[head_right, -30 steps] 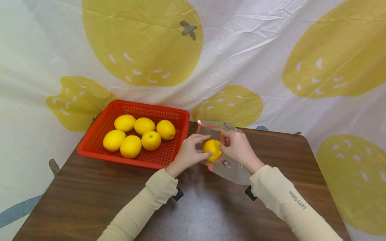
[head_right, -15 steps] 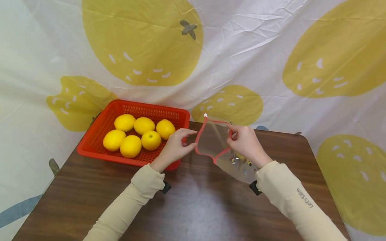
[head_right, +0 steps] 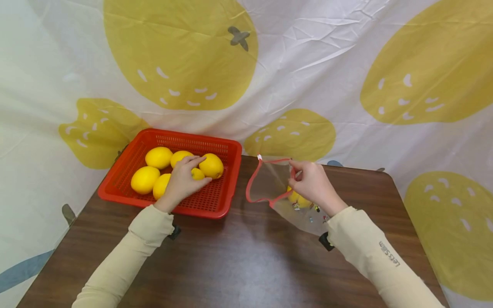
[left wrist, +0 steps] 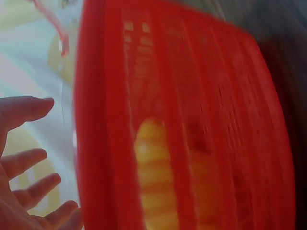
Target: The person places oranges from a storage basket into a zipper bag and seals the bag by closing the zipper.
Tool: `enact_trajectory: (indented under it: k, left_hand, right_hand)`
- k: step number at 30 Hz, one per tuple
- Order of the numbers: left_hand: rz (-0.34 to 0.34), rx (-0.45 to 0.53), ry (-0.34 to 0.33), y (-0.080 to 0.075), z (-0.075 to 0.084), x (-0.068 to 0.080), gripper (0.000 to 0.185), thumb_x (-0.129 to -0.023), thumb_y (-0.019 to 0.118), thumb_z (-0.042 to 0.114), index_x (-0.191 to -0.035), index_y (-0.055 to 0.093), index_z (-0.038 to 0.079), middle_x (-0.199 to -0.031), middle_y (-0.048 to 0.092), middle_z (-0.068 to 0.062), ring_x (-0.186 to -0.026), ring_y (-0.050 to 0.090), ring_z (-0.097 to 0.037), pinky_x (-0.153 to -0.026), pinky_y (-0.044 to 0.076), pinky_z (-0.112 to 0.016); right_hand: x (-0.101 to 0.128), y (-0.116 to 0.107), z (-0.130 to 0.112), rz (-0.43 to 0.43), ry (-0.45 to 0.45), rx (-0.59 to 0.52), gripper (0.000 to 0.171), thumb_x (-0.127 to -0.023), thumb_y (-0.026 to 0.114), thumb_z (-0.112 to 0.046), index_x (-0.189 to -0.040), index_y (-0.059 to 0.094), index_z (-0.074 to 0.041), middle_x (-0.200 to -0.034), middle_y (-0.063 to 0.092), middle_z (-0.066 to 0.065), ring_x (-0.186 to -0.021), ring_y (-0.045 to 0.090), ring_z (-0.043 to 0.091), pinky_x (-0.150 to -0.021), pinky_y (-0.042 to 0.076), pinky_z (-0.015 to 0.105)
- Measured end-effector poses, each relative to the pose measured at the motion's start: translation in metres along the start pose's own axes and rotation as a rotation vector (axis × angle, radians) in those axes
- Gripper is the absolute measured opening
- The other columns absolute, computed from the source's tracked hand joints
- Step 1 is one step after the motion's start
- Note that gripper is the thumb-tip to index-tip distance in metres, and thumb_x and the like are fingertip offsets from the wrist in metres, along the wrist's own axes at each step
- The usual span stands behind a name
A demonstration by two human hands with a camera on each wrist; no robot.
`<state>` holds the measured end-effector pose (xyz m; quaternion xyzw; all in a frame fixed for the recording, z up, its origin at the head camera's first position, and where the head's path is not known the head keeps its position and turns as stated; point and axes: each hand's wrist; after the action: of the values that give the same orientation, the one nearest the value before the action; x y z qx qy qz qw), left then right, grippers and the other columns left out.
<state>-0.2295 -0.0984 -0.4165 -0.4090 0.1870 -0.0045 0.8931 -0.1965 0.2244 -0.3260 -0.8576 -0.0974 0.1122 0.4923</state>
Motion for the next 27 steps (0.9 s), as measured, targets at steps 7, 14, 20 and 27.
enact_trajectory:
  k: [7, 14, 20, 27]
  left_hand:
    - [-0.043, -0.132, -0.168, -0.022, -0.035, 0.007, 0.065, -0.073, 0.074, 0.034, -0.127, 0.053, 0.007, -0.133, 0.042, -0.019, -0.117, 0.037, -0.042, -0.090, 0.036, -0.053]
    - [-0.044, -0.224, -0.266, -0.033, -0.062, 0.018, 0.067, -0.071, 0.074, 0.038, -0.126, 0.053, 0.006, -0.132, 0.041, -0.022, -0.112, 0.038, -0.048, -0.082, 0.039, -0.058]
    - [-0.054, -0.262, -0.290, -0.037, -0.075, 0.026, 0.068, -0.071, 0.074, 0.037, -0.127, 0.052, 0.005, -0.128, 0.043, -0.024, -0.112, 0.037, -0.049, -0.084, 0.035, -0.058]
    - [-0.088, -0.290, -0.299, -0.035, -0.080, 0.033, 0.067, -0.072, 0.074, 0.036, -0.125, 0.053, 0.002, -0.124, 0.045, -0.024, -0.104, 0.041, -0.046, -0.078, 0.040, -0.053]
  right_hand:
    - [0.001, -0.001, 0.000, 0.010, -0.006, 0.014, 0.045, -0.078, 0.059, -0.006, -0.121, 0.055, 0.004, -0.079, 0.067, 0.011, -0.065, 0.061, 0.015, -0.052, 0.041, 0.025]
    - [0.001, -0.003, 0.000, 0.008, -0.011, 0.012, 0.045, -0.077, 0.060, -0.005, -0.121, 0.055, 0.005, -0.071, 0.066, 0.007, -0.060, 0.059, 0.012, -0.045, 0.037, 0.022]
    - [0.002, -0.003, 0.001, 0.019, -0.015, 0.019, 0.045, -0.077, 0.059, -0.005, -0.121, 0.055, 0.004, -0.069, 0.065, 0.005, -0.058, 0.056, 0.011, -0.045, 0.037, 0.022]
    - [0.001, -0.001, 0.005, 0.019, -0.022, 0.022, 0.045, -0.077, 0.059, -0.006, -0.121, 0.056, 0.004, -0.073, 0.064, 0.006, -0.062, 0.059, 0.013, -0.046, 0.039, 0.023]
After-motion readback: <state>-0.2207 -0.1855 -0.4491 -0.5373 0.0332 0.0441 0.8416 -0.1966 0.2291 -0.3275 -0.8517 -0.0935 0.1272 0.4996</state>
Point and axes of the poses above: each hand's wrist, its own x-axis away from the middle knuckle, its own y-axis out of the palm, z = x × y
